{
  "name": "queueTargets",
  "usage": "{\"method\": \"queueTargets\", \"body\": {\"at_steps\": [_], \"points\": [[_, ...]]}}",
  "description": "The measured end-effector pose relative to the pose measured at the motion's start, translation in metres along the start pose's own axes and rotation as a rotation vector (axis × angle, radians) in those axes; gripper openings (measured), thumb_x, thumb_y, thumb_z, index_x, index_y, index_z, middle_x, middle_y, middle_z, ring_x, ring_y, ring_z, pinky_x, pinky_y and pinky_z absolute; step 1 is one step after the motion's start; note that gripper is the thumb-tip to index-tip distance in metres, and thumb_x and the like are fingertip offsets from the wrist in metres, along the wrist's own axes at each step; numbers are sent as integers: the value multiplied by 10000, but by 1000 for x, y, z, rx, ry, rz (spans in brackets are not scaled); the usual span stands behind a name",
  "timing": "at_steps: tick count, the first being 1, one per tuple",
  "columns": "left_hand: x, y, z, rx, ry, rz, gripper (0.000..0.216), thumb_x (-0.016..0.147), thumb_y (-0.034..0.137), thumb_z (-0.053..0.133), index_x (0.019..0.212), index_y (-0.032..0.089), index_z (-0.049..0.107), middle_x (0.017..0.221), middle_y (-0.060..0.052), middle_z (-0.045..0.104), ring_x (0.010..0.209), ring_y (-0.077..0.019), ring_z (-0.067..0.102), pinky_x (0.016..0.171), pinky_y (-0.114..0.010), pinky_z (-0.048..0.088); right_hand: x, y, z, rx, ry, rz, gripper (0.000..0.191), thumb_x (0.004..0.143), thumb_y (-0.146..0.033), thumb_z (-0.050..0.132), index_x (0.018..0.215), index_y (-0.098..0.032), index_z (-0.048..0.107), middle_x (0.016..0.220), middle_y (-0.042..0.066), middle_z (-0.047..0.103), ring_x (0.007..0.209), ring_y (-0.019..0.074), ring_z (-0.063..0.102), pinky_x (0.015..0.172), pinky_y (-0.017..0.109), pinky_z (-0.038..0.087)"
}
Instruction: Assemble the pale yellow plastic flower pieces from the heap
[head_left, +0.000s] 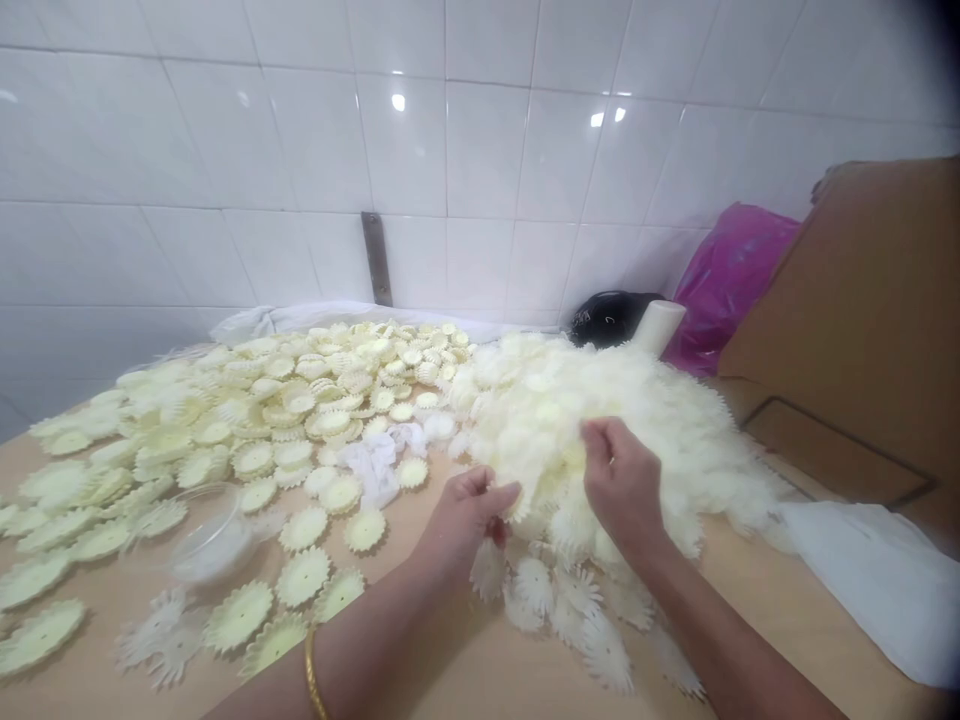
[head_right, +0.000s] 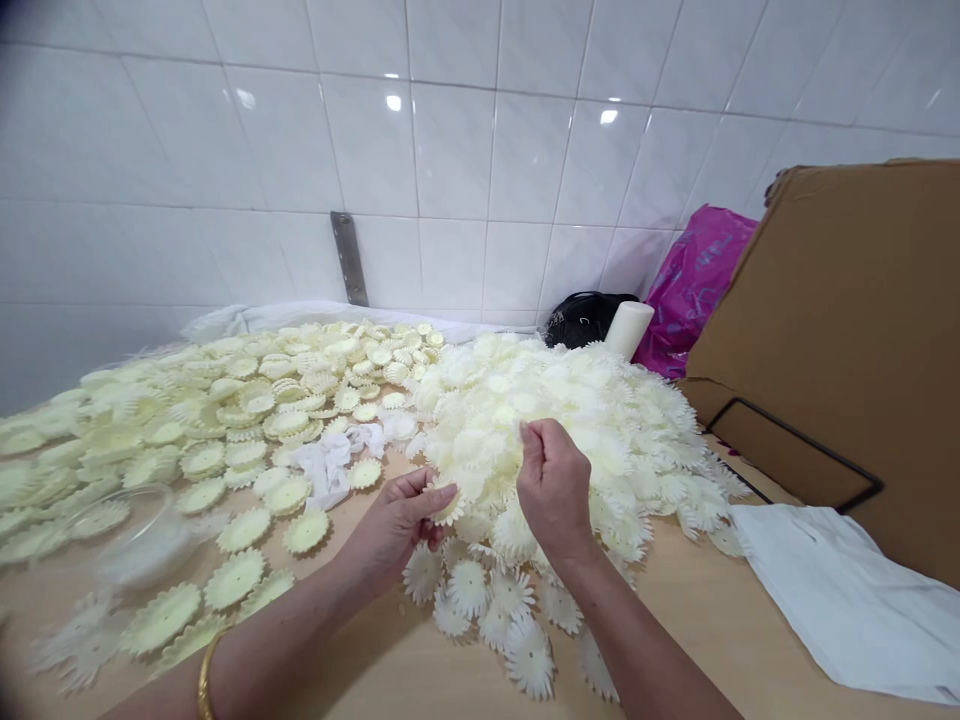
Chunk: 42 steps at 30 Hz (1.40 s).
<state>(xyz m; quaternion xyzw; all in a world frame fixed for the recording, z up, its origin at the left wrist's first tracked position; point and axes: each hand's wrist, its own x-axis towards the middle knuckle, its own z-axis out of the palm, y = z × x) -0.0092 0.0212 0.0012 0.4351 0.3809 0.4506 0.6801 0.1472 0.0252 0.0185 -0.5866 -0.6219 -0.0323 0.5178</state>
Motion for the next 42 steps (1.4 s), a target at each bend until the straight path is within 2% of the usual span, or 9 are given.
{"method": "queueTargets", "body": {"at_steps": [3,7,10,15,22,29,33,36,42], "points": [[2,3,0,-24,23,-30,251,658,355,642,697,169,478,543,37,498,415,-78,486,417,-201,347,3,7,0,-147,-102,-158,321,850,-334,390,566,-189,424,563,7,429,557,142,408,557,267,330],[4,4,0,-27,57,-73,222,651,307,646,723,151,506,560,-12,572,415,-86,504,434,-206,382,0,5,2,-192,-103,-241,194,818,-311,454,694,-177,521,762,66,519,741,193,460,667,319,363],[5,2,0,-14,52,-51,250,640,321,656,633,149,474,531,-19,572,397,-82,495,420,-202,377,-3,-2,1,-60,-140,-212,160,826,-271,438,729,-176,523,762,59,535,756,191,477,686,324,376],[3,2,2,42,90,-10,301,653,391,638,623,168,438,466,17,517,359,-79,454,366,-190,327,-7,-14,-1,261,-397,-85,216,831,-324,438,695,-181,528,699,28,553,682,154,505,634,281,397],[0,2,4,36,175,-45,409,569,458,688,577,169,400,455,68,367,348,-35,341,327,-163,215,-10,-22,0,397,-618,89,156,701,-322,611,772,-186,580,731,10,571,706,148,516,658,270,402],[1,0,2,-68,33,-68,416,622,536,610,673,137,504,615,-11,519,415,-72,468,382,-198,310,-12,-23,2,510,-617,128,191,773,-331,511,685,-167,558,644,6,541,611,126,482,591,249,394],[-1,2,2,-64,-76,-40,286,645,371,660,725,154,493,629,10,530,441,-88,520,444,-221,391,-9,-17,5,509,-535,166,275,801,-359,459,608,-167,490,557,-18,457,544,107,423,524,228,351],[-2,1,4,-42,-74,-63,221,642,247,665,706,159,473,548,26,517,421,-86,506,423,-200,370,-9,-13,7,476,-481,221,327,806,-382,440,555,-173,420,516,-32,411,509,97,391,506,222,330],[-2,-1,5,88,-118,-17,143,693,244,596,685,158,482,486,22,510,377,-60,436,392,-178,309,-13,-16,12,386,-323,291,338,815,-388,419,550,-182,376,496,-44,381,488,93,366,479,216,303]]}}
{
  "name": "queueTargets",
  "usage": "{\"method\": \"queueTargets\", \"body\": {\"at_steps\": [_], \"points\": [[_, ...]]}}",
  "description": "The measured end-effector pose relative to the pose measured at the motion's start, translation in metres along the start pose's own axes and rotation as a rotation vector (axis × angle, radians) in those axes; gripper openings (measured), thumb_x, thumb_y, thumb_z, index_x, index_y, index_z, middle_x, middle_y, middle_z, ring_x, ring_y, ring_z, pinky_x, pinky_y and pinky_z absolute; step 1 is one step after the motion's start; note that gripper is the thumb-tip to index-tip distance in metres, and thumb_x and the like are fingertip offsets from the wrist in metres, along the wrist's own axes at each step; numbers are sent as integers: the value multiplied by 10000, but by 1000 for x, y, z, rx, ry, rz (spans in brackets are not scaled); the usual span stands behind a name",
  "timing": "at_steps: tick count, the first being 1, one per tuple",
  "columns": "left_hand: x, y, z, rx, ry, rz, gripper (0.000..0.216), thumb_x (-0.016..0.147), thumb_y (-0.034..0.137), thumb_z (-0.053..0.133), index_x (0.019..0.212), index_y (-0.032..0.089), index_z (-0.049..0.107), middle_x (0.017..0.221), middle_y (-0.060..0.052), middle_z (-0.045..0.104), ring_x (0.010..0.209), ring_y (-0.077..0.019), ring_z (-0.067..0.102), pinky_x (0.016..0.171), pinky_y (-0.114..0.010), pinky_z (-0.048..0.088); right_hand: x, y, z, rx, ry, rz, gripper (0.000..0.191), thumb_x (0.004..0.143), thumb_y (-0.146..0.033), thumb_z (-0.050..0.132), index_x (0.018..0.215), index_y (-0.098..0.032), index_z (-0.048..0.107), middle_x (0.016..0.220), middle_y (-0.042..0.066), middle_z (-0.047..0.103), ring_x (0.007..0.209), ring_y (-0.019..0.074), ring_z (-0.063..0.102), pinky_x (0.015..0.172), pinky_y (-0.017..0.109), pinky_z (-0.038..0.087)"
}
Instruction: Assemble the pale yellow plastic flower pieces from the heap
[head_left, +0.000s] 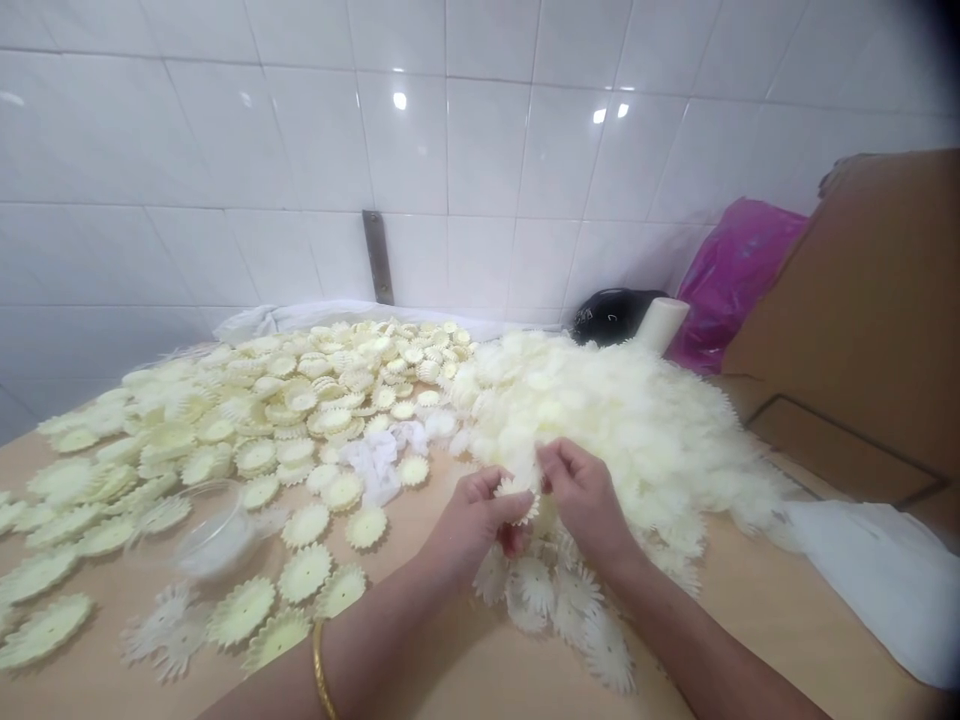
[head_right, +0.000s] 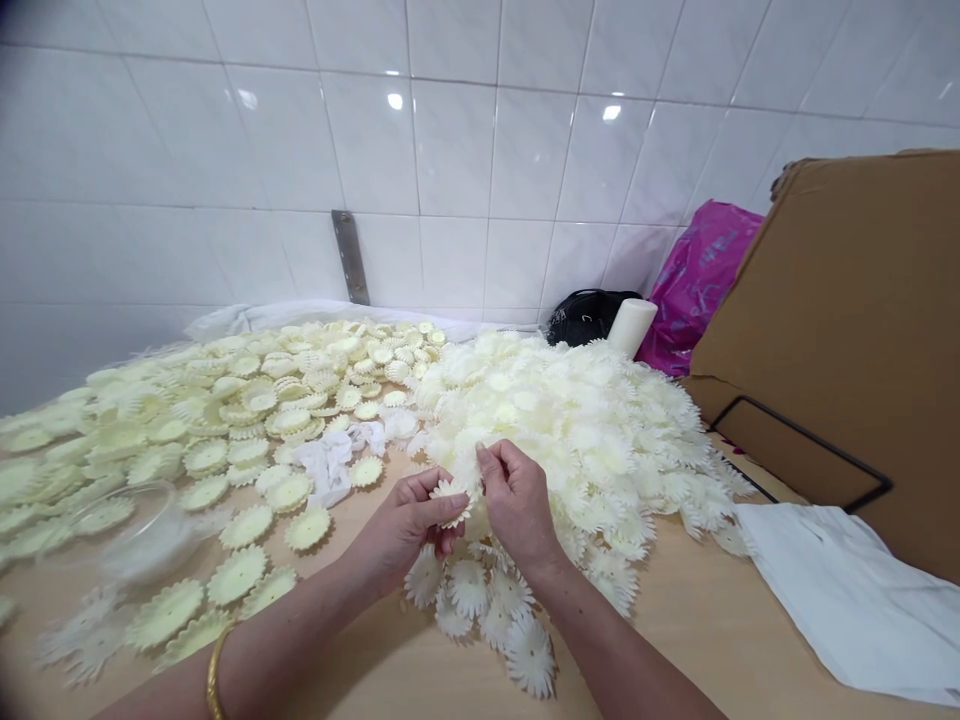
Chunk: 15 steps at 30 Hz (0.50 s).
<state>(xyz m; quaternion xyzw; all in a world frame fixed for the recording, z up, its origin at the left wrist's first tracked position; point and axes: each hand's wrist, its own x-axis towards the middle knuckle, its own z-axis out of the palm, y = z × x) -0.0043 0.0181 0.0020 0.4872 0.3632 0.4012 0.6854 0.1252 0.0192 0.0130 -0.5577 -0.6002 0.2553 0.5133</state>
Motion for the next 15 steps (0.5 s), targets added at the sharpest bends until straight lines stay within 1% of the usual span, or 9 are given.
{"method": "queueTargets", "body": {"at_steps": [4,8,9,11,13,15], "points": [[-2,2,-1,44,-12,10,140,696,262,588,679,161,493,488,30,498,374,-50,398,386,-175,293,1,0,1,-6,70,0,351,821,-404,408,548,-187,369,485,-45,381,467,92,359,460,212,307],[-4,2,0,95,0,-22,195,661,234,616,597,166,444,442,45,453,351,-51,370,359,-178,258,9,6,-8,5,197,42,376,843,-432,356,557,-190,374,483,-36,417,455,96,384,457,212,324],[-5,2,0,99,6,-30,196,662,237,617,599,165,445,444,43,455,354,-54,379,363,-179,267,11,7,-10,3,206,39,377,842,-431,362,553,-189,374,481,-36,418,452,95,383,458,211,324],[-4,1,0,83,16,-35,169,681,260,607,641,159,478,478,31,485,380,-61,417,390,-184,311,14,8,-15,-3,155,-4,358,831,-410,396,551,-186,380,483,-39,413,459,92,381,466,209,324],[-3,1,-1,35,10,-29,164,709,298,586,702,150,515,542,10,522,428,-70,460,435,-195,361,14,6,-16,12,57,-59,319,820,-381,423,572,-181,407,506,-38,420,480,92,392,480,207,330],[-1,0,-3,-14,-4,-25,187,727,323,570,753,140,543,592,-4,539,467,-75,484,470,-205,389,14,4,-17,34,-8,-83,289,812,-370,432,597,-176,438,519,-36,423,495,94,405,492,208,338]]}}
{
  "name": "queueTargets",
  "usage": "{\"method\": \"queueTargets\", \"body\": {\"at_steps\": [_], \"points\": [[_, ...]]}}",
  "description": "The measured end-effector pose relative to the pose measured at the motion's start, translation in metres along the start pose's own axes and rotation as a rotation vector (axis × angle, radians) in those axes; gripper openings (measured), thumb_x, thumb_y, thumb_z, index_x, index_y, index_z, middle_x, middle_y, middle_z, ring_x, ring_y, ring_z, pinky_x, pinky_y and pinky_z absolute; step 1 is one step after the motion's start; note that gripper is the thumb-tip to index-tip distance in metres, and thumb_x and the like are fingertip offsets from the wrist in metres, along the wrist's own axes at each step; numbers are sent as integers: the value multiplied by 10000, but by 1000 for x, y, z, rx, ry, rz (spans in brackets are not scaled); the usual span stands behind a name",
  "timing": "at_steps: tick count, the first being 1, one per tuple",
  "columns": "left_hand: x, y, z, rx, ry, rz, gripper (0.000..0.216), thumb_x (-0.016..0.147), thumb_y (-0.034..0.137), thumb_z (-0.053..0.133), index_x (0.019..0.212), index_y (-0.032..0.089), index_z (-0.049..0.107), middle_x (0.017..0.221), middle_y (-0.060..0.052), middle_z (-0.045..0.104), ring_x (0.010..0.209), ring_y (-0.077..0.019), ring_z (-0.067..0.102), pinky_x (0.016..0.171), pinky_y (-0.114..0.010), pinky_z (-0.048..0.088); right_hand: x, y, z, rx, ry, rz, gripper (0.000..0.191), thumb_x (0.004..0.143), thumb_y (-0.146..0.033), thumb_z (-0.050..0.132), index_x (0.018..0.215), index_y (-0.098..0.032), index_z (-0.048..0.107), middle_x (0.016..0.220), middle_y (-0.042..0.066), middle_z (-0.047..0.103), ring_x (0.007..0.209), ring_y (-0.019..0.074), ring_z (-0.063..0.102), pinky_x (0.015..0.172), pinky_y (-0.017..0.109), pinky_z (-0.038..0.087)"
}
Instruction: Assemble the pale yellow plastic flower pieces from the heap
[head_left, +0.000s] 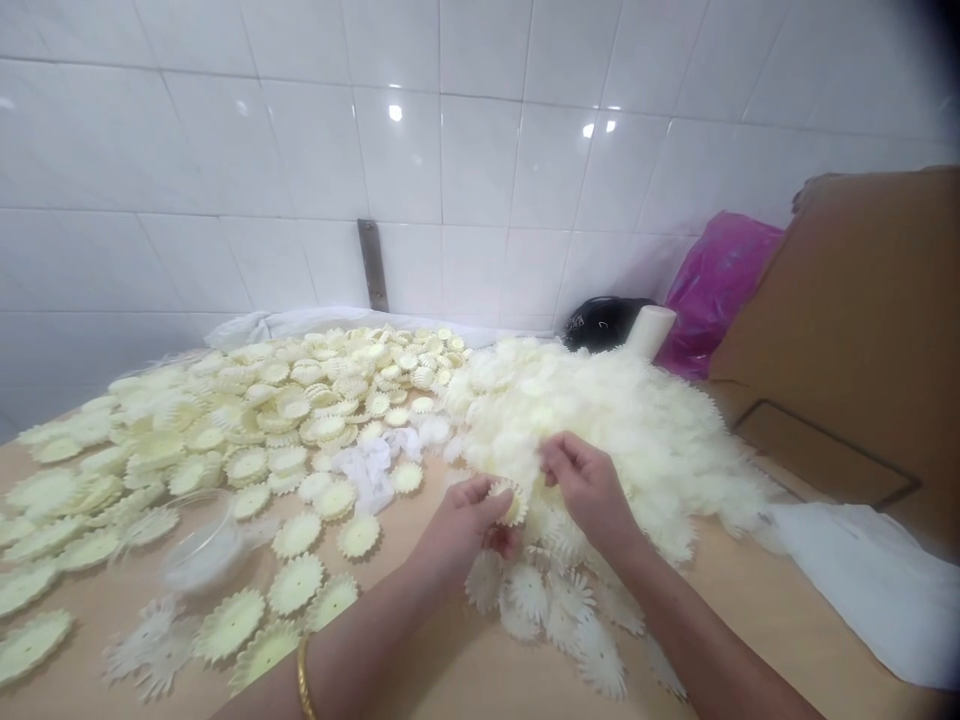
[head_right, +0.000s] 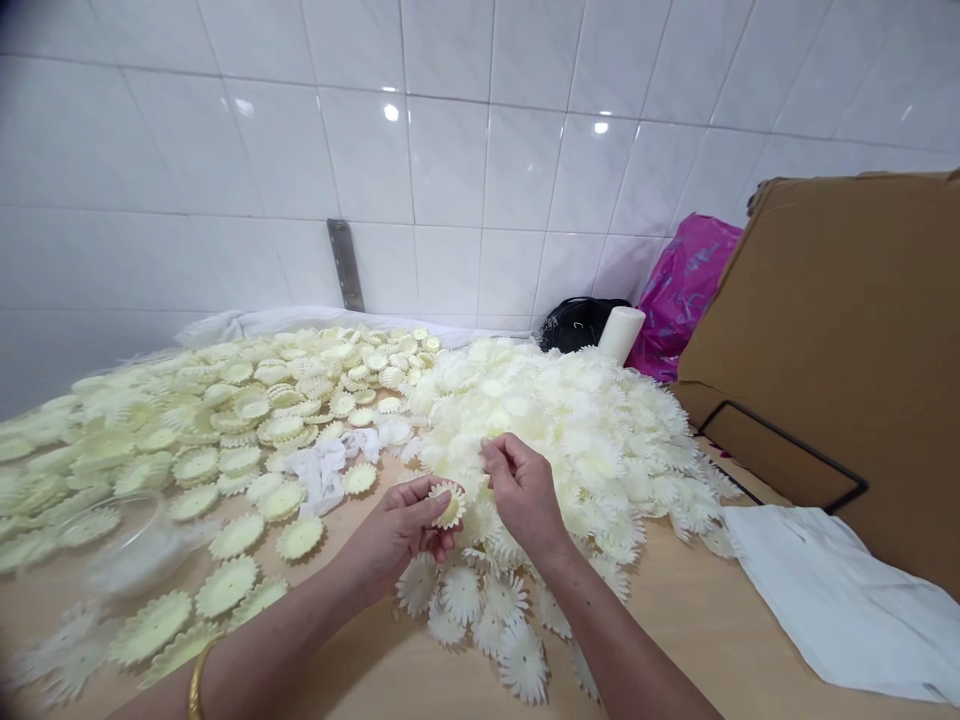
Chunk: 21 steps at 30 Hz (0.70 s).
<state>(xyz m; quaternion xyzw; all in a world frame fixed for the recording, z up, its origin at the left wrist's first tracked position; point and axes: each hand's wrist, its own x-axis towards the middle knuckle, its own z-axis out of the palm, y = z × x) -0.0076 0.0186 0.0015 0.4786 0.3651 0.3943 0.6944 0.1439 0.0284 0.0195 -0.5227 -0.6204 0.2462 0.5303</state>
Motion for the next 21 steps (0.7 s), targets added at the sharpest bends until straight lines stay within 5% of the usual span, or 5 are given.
{"method": "queueTargets", "body": {"at_steps": [10,16,21], "points": [[2,7,-2,-4,148,-19,242,675,348,627,660,145,497,486,9,515,377,-62,433,376,-178,326,-2,-4,-3,-39,-112,-8,300,809,-377,438,584,-179,424,496,-43,364,470,91,350,460,222,300],[4,5,-5,-17,288,-2,345,612,455,658,706,152,522,523,32,483,382,-46,421,343,-155,251,-4,-2,-2,-233,-16,-218,181,755,-316,552,649,-181,496,665,9,502,617,130,457,585,256,377],[2,4,-4,-55,274,-33,414,547,511,681,671,144,535,534,27,483,382,-52,417,352,-178,247,-7,-6,1,-153,-134,-198,165,785,-342,515,733,-185,520,719,22,523,651,138,470,599,261,397]]}}
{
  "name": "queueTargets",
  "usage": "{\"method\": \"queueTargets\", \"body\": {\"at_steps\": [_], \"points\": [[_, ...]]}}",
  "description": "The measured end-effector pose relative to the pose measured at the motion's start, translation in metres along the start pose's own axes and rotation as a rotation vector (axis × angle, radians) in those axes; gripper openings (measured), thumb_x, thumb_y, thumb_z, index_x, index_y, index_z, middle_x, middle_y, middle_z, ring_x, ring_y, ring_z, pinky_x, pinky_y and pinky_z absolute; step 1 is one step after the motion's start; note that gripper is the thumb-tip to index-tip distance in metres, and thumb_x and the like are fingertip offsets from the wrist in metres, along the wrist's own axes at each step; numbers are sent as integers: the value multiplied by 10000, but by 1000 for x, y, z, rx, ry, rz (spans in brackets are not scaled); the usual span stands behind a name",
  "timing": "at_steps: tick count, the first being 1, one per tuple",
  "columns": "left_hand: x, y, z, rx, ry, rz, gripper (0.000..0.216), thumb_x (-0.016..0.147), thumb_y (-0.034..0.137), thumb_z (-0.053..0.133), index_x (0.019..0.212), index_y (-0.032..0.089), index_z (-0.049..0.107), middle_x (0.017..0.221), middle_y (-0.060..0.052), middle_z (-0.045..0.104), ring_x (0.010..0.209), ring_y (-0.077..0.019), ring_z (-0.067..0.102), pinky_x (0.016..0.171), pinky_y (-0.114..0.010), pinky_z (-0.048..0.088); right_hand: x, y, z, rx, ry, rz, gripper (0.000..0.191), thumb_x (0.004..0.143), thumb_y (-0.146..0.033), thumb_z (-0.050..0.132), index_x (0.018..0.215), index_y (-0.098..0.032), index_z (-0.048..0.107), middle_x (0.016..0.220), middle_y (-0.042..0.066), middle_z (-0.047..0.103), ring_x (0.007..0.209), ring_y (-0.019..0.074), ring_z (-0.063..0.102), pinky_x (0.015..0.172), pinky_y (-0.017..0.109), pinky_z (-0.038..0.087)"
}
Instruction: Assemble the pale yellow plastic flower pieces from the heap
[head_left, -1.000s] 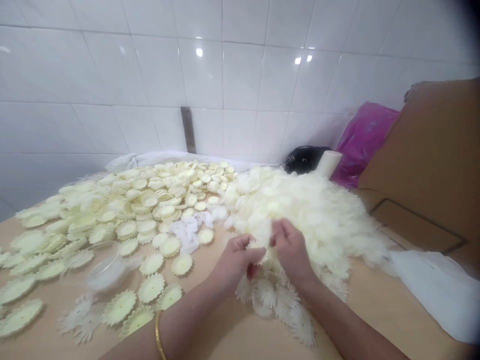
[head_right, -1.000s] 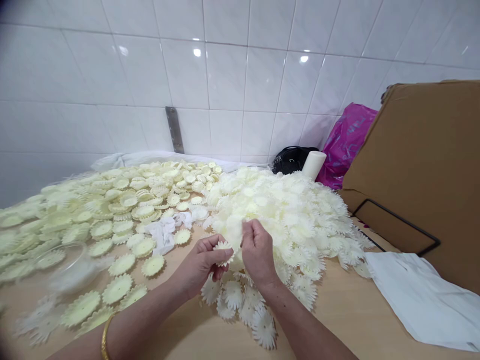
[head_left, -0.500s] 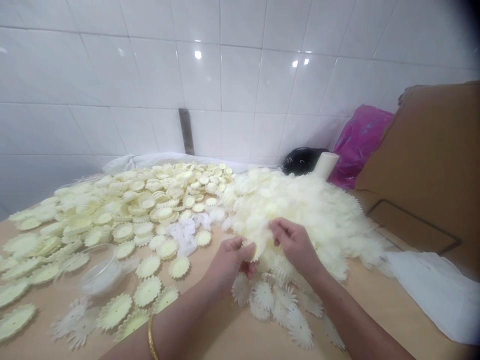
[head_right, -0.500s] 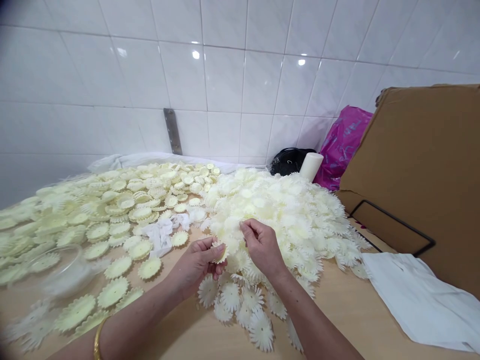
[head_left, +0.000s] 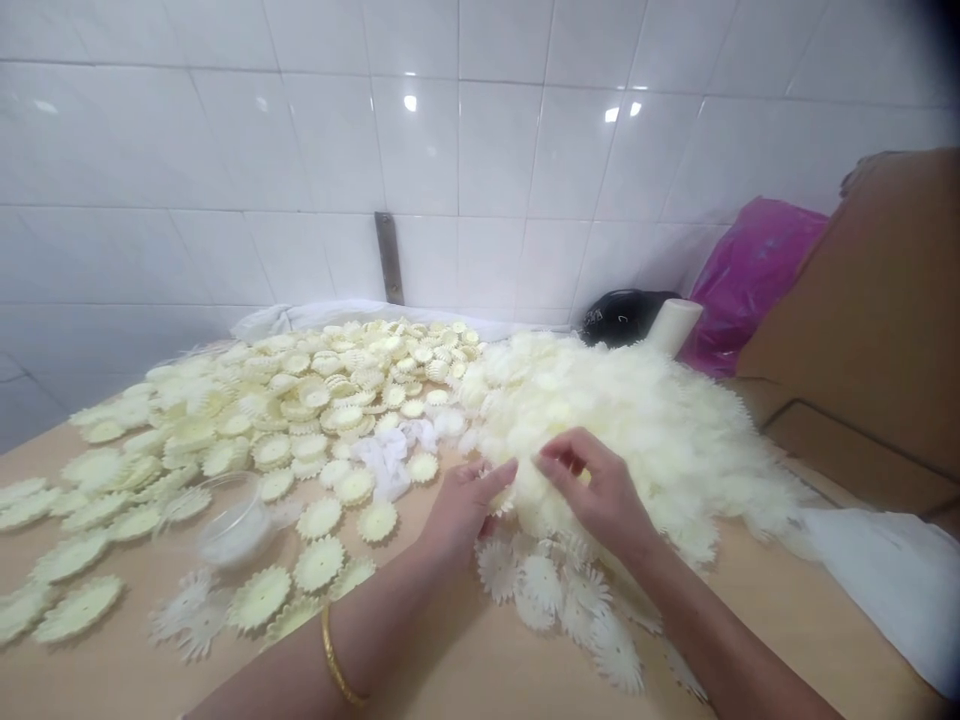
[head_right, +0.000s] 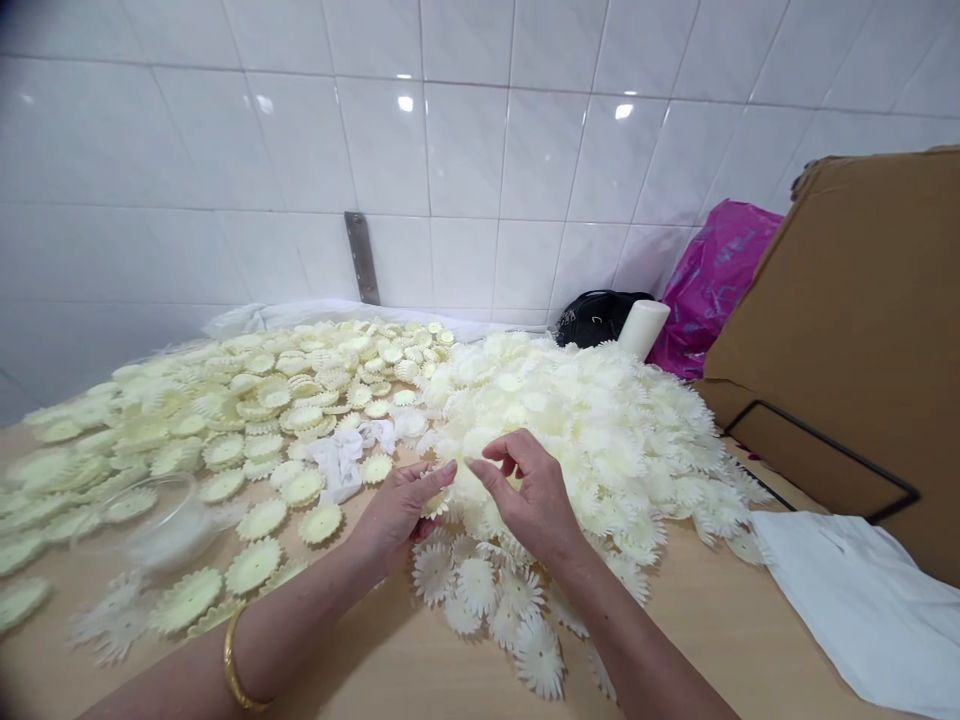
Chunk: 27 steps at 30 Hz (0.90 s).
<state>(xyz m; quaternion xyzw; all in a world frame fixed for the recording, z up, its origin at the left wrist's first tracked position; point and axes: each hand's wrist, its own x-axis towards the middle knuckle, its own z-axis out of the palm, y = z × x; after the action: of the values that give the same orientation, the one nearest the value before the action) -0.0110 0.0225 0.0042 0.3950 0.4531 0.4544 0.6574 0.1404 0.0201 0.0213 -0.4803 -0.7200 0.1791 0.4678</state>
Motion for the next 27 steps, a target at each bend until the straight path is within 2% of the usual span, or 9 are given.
{"method": "queueTargets", "body": {"at_steps": [4,7,10,13,16,19,22,25,27], "points": [[-2,1,0,30,-62,-5,404,561,498,680,575,141,492,442,63,366,340,-26,310,340,-177,184,-3,-10,5,121,-185,65,192,688,-336,631,780,-190,549,741,8,544,690,139,485,633,255,405],[-1,-1,-1,38,-84,-12,439,593,562,618,613,132,528,483,43,408,360,-34,343,350,-181,215,-5,-13,8,193,-242,100,167,716,-340,595,716,-179,551,664,-3,520,638,129,474,609,250,395],[0,-1,-1,7,-108,-12,474,621,607,555,655,135,537,549,9,486,379,-59,415,380,-207,297,-4,-10,8,253,-236,139,221,771,-343,515,633,-170,510,587,-19,458,561,109,426,553,240,365],[-1,0,0,-7,-196,28,366,614,473,653,718,142,538,597,5,524,423,-77,480,437,-222,364,-2,-6,6,339,-201,187,248,776,-325,497,586,-171,462,554,-34,408,528,96,385,514,227,335],[-2,1,2,28,-247,48,287,592,324,711,711,143,522,565,11,531,438,-85,496,449,-217,375,-1,-7,8,443,-133,282,272,746,-322,525,543,-171,425,531,-43,386,517,90,381,516,221,342],[-3,1,4,79,-259,46,250,613,301,690,693,146,511,516,16,532,401,-81,471,419,-208,350,-1,-8,12,465,-17,343,291,724,-327,543,520,-171,405,514,-47,376,504,86,373,513,216,349],[-4,-1,6,93,-243,43,246,612,289,682,644,158,476,484,24,526,380,-79,459,400,-202,333,0,-4,13,381,90,320,282,754,-343,504,545,-174,417,521,-36,407,509,93,392,509,218,358],[-4,-4,5,141,-238,25,296,596,275,687,558,168,413,461,20,519,360,-77,446,382,-202,327,2,6,6,219,266,315,289,794,-374,445,580,-183,410,526,-27,430,493,97,395,474,214,345],[-4,-5,5,158,-237,14,268,600,280,683,574,159,444,478,13,530,367,-76,449,390,-203,337,4,11,0,118,313,283,292,795,-390,441,590,-186,400,525,-29,424,487,96,391,459,211,328]]}}
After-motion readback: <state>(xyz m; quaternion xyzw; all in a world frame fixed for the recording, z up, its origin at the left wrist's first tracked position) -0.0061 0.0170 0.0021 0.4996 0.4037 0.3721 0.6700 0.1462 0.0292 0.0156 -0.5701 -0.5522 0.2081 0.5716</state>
